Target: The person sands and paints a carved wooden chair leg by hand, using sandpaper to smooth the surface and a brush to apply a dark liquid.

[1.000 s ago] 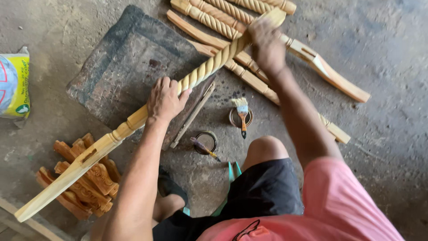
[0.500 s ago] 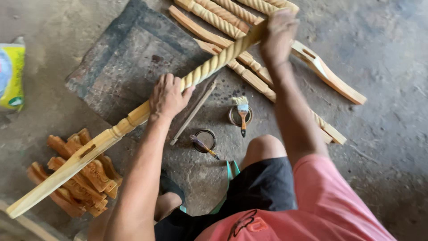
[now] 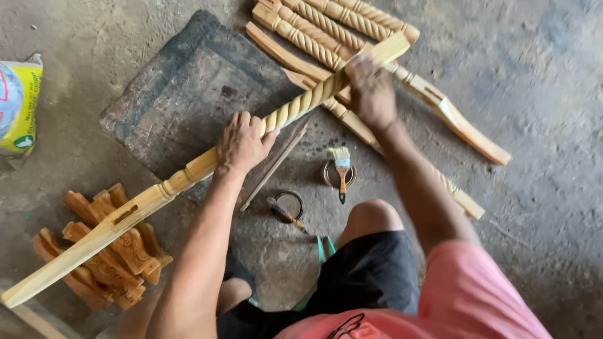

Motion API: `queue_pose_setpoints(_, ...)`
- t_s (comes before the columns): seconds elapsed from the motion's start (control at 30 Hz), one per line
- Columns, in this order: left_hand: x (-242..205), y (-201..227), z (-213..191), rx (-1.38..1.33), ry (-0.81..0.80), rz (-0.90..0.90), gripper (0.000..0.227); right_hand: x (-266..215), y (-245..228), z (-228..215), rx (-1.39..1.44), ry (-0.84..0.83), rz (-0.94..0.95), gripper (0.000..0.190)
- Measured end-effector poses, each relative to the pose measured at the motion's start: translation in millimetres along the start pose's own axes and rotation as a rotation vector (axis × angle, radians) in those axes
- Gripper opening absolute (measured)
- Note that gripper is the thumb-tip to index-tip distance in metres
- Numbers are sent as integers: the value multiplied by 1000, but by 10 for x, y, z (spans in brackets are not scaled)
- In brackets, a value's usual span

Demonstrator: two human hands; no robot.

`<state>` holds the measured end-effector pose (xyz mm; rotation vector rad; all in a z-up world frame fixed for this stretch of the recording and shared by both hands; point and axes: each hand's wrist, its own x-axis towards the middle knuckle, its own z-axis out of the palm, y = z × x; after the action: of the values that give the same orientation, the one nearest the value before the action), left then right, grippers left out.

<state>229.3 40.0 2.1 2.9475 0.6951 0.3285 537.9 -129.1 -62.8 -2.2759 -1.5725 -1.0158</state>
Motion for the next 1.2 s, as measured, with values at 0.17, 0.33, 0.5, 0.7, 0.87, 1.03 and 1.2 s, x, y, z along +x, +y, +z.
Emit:
queue_pose_setpoints(0.17,-36,-6,40,8,15,28,45,550,644,-72,93,-603,500,38)
queue_pose_setpoints(0.33,27,-13,42,-43,-216,-104,48,261,-636,-227,178,-365,373,40)
queue_pose_setpoints(0.5,-21,-71,58,-32,23,-56,46,593,-709,-485,659,-85,515,35)
queue_pose_setpoints(0.7,-508,-207,-21,-379,344,-282,46,280,-2199,-939,427,-309,-160,47)
queue_pose_setpoints(0.87,-2007,-1163,-709,30,175,-424,70,168,-1896,-937,702,-233,-270,41)
queue_pose_setpoints(1.03,-3153,-1883,-1271,-74,-467,-959,105,348,-1251,-803,460,-348,73,42)
queue_pose_setpoints(1.2,-3588,-1868,-772,157,-400,-779,59,342,-1975,-908,597,-293,-5,46)
